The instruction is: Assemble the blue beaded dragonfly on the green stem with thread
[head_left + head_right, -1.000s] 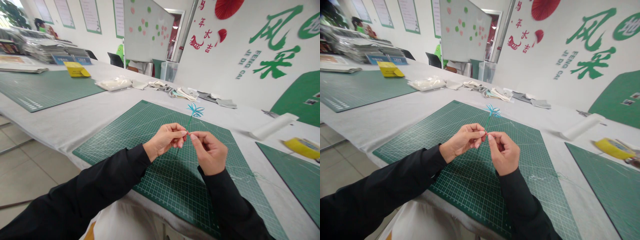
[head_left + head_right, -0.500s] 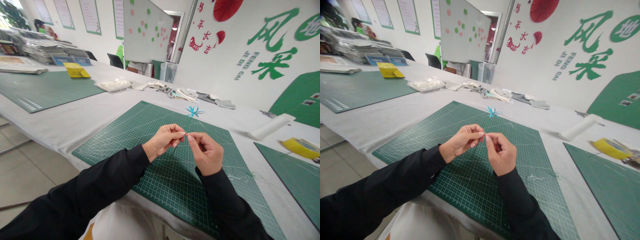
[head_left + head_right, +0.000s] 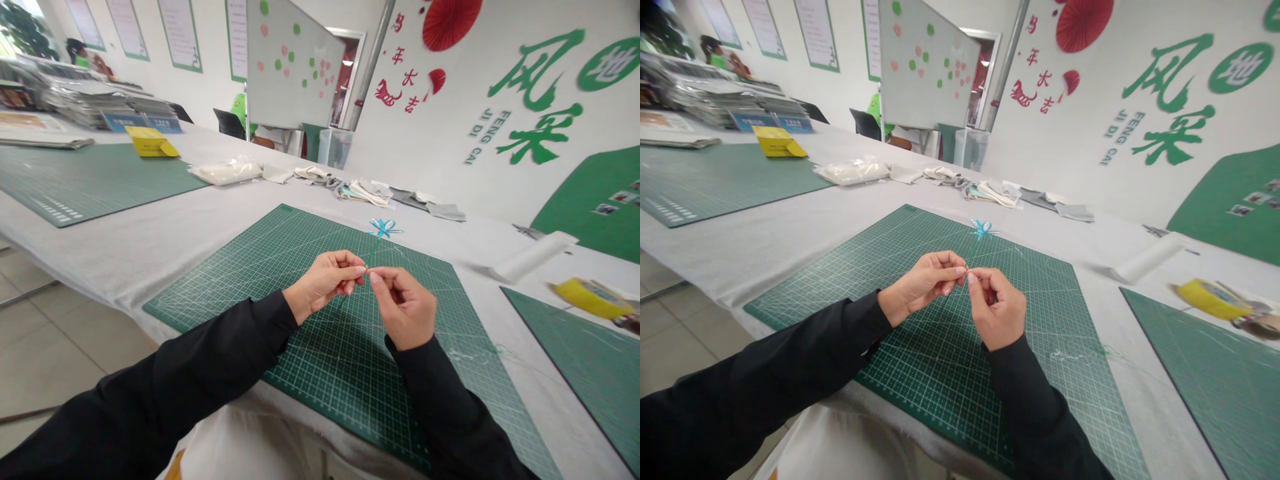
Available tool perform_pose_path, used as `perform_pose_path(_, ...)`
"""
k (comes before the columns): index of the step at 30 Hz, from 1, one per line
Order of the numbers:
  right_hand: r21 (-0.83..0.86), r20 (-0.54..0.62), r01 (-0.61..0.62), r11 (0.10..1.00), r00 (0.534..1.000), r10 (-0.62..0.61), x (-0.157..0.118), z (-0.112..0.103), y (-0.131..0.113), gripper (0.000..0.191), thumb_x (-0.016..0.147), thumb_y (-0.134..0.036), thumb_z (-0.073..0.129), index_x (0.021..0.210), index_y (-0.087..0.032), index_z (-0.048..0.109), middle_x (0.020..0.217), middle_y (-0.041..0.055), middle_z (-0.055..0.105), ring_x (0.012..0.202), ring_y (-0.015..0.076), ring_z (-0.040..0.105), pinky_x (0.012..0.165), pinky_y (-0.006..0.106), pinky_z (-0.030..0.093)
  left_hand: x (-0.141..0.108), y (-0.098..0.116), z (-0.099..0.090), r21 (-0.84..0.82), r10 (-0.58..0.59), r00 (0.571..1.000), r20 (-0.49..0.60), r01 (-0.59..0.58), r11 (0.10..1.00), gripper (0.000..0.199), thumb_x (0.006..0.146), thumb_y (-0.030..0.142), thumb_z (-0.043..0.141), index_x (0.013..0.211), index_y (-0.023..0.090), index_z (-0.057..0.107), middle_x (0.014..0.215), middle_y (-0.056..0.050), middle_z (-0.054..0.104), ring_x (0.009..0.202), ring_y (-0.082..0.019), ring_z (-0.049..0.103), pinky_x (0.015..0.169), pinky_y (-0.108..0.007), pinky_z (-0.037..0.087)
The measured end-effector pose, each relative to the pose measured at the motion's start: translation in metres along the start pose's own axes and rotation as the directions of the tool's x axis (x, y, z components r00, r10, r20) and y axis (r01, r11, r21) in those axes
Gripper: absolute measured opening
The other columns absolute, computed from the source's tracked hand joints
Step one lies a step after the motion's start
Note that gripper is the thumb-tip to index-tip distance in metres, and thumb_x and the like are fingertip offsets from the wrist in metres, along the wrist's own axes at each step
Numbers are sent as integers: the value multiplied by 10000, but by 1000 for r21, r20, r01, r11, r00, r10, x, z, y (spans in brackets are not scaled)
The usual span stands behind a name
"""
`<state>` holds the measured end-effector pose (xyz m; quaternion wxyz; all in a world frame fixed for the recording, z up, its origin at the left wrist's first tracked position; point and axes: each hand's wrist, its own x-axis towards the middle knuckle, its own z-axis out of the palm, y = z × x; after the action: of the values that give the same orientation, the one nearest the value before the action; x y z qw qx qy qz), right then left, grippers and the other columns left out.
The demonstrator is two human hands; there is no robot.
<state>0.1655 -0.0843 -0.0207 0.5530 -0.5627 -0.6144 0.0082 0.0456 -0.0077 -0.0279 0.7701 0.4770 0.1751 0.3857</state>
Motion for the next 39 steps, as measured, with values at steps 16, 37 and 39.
perform_pose_path(16,18,-20,-11,1000,1000,12,-1,8,3,172,813,-292,550,737,-158,627,477,-66,402,411,70,321,411,217,275,2,0,-6,35,0,998,-60,2,999,195,651,163,717,808,89,628,573,8,618,366,-28,477,359,-133,343)
perform_pose_path(37,47,-20,-5,999,1000,6,-2,7,5,180,829,-291,526,741,-173,630,502,-49,431,432,83,345,430,225,298,1,2,-7,85,23,998,-51,-18,996,203,640,210,736,749,94,611,570,-7,636,288,5,366,310,-129,212)
perform_pose_path(39,52,-10,-14,999,1000,14,-2,6,5,169,827,-286,537,750,-168,630,503,-51,429,435,83,348,429,224,301,0,4,-5,86,21,998,-51,-17,996,205,636,207,737,751,92,611,567,-8,637,280,16,342,311,-125,195)
